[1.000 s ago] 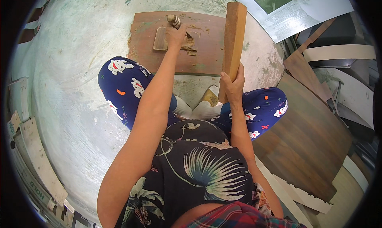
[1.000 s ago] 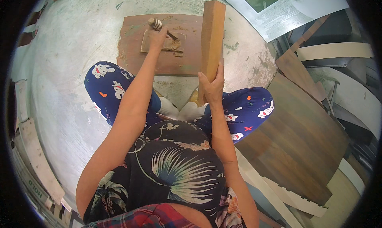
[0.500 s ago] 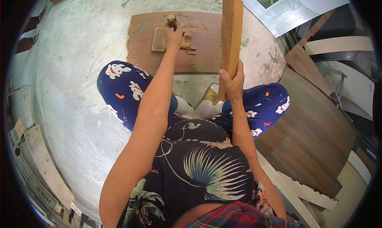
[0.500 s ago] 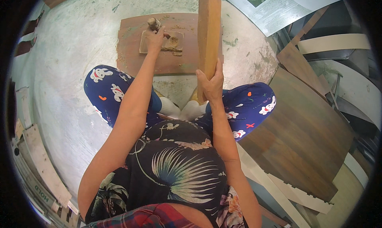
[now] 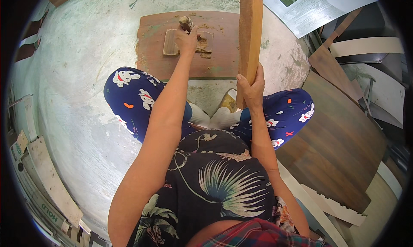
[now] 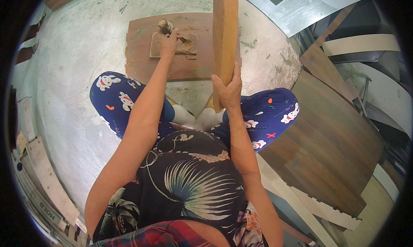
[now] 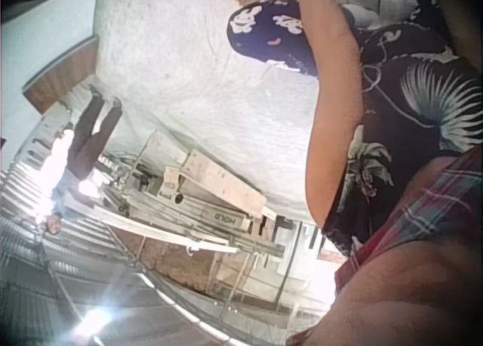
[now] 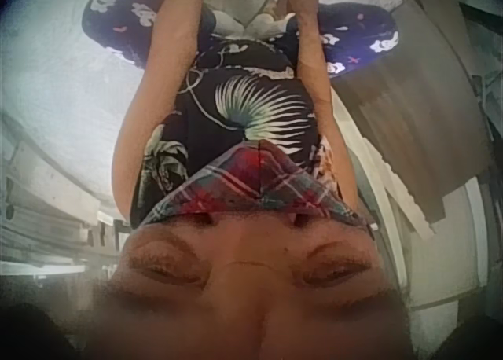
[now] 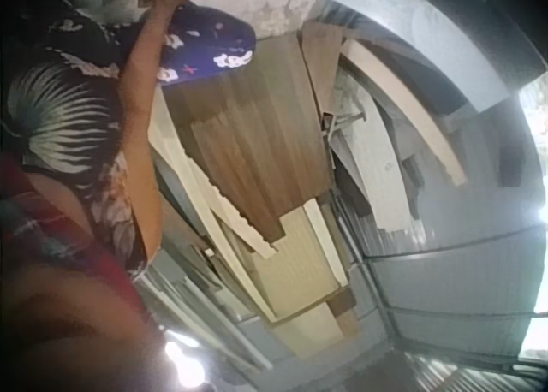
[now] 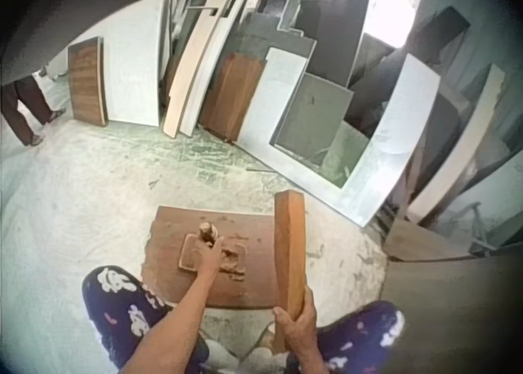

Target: Using a hammer and chisel to carve a piece of wood on a work board.

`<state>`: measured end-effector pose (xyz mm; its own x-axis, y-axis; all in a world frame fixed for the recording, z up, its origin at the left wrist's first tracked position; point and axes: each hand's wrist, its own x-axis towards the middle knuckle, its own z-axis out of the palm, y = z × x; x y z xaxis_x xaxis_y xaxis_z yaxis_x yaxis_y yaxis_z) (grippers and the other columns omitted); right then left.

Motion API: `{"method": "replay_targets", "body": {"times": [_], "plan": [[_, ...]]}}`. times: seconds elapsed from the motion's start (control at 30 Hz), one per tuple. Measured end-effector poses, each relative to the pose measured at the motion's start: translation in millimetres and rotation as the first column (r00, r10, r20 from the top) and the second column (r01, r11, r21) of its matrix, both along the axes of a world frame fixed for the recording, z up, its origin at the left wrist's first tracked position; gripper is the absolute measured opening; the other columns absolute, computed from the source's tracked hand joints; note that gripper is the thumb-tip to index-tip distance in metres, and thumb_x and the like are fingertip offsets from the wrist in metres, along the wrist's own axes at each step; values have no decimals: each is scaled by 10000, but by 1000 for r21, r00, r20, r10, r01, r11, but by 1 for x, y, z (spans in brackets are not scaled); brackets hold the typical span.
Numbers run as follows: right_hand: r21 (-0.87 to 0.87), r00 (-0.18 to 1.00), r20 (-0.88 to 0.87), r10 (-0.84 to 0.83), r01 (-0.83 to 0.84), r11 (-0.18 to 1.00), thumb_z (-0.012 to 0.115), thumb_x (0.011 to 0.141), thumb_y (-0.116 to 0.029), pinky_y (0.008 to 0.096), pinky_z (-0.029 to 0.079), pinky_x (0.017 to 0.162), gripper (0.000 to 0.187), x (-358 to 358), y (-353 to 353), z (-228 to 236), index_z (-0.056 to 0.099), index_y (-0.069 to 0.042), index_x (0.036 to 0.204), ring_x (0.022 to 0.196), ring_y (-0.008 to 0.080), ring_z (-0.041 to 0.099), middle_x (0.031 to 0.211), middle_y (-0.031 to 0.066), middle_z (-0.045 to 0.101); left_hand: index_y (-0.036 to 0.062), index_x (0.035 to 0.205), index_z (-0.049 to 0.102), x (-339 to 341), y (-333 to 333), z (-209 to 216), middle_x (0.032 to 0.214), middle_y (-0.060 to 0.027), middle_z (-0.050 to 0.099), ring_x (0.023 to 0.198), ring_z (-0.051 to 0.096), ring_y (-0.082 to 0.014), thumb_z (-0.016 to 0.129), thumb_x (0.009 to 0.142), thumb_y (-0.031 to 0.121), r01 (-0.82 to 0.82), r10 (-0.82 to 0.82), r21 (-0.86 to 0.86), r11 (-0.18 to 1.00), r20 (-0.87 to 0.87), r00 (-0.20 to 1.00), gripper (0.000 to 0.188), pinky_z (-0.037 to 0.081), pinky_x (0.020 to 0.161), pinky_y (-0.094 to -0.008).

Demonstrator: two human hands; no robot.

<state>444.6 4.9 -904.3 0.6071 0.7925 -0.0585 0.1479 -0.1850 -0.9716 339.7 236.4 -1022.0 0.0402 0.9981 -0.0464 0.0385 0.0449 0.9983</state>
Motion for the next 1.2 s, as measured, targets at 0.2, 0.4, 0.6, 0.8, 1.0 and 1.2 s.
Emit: {"method": "replay_targets", "body": {"times": [0.2,0.4,0.6,0.8,1.0,1.2], "plan": [[-20,983,158,98,-96,995,725,766,-167,364,477,927,700,3,21,17,419,-5,1374,1069,267,611,1185,183,611,-63,1034,542,2,-5,-1,843,-133,646,648,706,-212,710,839,79,14,-15,-17,1000,-79,997,294,530,566,-308],[-139,861,400,315,-283,949,713,740,-254,427,509,879,776,4,74,40,385,-51,1413,1005,368,652,1123,243,640,-32,1003,565,3,-7,7,901,-139,648,670,688,-216,697,830,70,15,-16,8,1000,29,999,240,525,566,-329],[-529,720,396,570,-328,782,693,731,-337,459,505,857,796,7,104,56,384,-83,1419,980,442,639,1062,287,650,-6,970,563,-3,-6,2,833,-130,613,776,637,-271,663,817,50,-80,103,128,988,-181,978,191,505,698,-382],[-534,758,307,576,-363,763,724,741,-311,401,485,918,759,11,103,45,429,-49,1389,1045,392,628,1136,272,628,4,1020,563,-2,6,-24,847,-150,639,832,634,-325,688,825,106,-78,95,105,991,-165,982,253,489,747,-402],[-364,786,258,562,-460,810,702,775,-295,381,473,928,701,22,89,40,448,-25,1370,1070,345,618,1157,240,625,-75,1049,535,-8,20,-49,875,-170,669,676,689,-296,713,828,127,-149,121,-354,923,-100,988,348,533,647,-370],[-475,829,173,533,-404,782,684,792,-299,395,483,911,647,62,56,3,468,-30,1339,1057,385,628,1139,241,638,-129,1070,512,-22,28,-38,847,-178,681,566,685,-198,714,865,209,-480,486,-258,839,-43,873,444,538,495,-307]]}}
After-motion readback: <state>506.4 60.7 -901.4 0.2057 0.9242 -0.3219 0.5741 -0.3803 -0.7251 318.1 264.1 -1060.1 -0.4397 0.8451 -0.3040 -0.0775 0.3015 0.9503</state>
